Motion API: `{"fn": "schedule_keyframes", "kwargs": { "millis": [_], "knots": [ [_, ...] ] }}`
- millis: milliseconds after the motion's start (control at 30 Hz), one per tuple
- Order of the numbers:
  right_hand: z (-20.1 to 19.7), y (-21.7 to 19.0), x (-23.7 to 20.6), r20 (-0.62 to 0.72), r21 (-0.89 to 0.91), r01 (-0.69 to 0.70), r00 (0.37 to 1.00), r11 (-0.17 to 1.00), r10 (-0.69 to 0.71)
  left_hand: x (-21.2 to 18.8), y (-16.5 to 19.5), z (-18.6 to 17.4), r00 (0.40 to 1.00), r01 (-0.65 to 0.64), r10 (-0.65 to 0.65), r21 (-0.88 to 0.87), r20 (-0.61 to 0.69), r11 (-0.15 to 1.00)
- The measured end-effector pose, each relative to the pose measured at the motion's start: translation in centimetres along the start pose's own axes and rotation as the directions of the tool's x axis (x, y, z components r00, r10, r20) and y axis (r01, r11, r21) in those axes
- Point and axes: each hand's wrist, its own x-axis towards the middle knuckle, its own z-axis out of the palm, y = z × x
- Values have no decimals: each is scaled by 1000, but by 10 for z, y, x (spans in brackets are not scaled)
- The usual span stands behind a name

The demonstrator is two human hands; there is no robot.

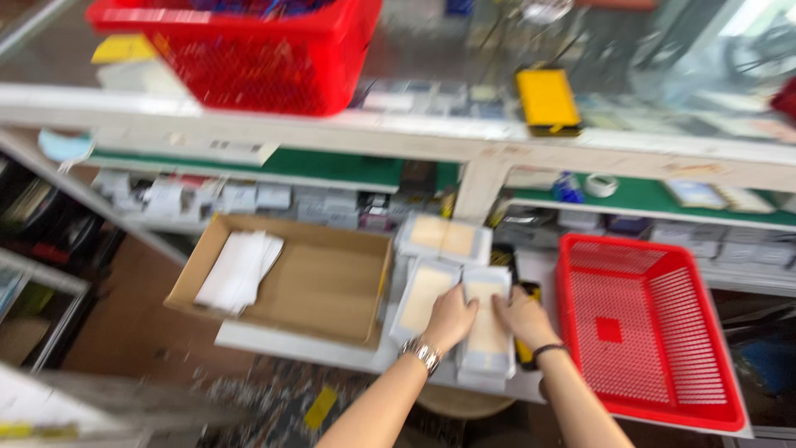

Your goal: The person wraps phone screen glass panels in white paper sheets taken from a cardboard box, stacks the wrapped panels, and places yellow-cased phones into a red plastic basket one at a time. They repeat this wrapping and sorting cycle across the workbench.

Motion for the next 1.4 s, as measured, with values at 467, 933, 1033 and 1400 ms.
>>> {"fn": "schedule_keyframes", "kwargs": {
  "millis": [467, 933, 1033, 1400],
  "knots": [
    [-36, -36, 13, 46, -31, 76, 996, 997, -74, 39, -8, -15, 995, 0, -19, 201, 93, 980],
    [-8, -28, 2, 27, -12, 81, 996, 997, -81, 35, 0, -15, 910, 351, -381, 182, 166, 918],
    [-8, -34, -4, 15, 12, 46, 999, 999, -47, 35, -2, -12, 973, 202, -223, 252, 56, 946],
    [-13, -27, 0, 38, 455, 49, 996, 889, -75, 33, -5, -28, 964, 259, -258, -4, 59, 966]
  ]
}}
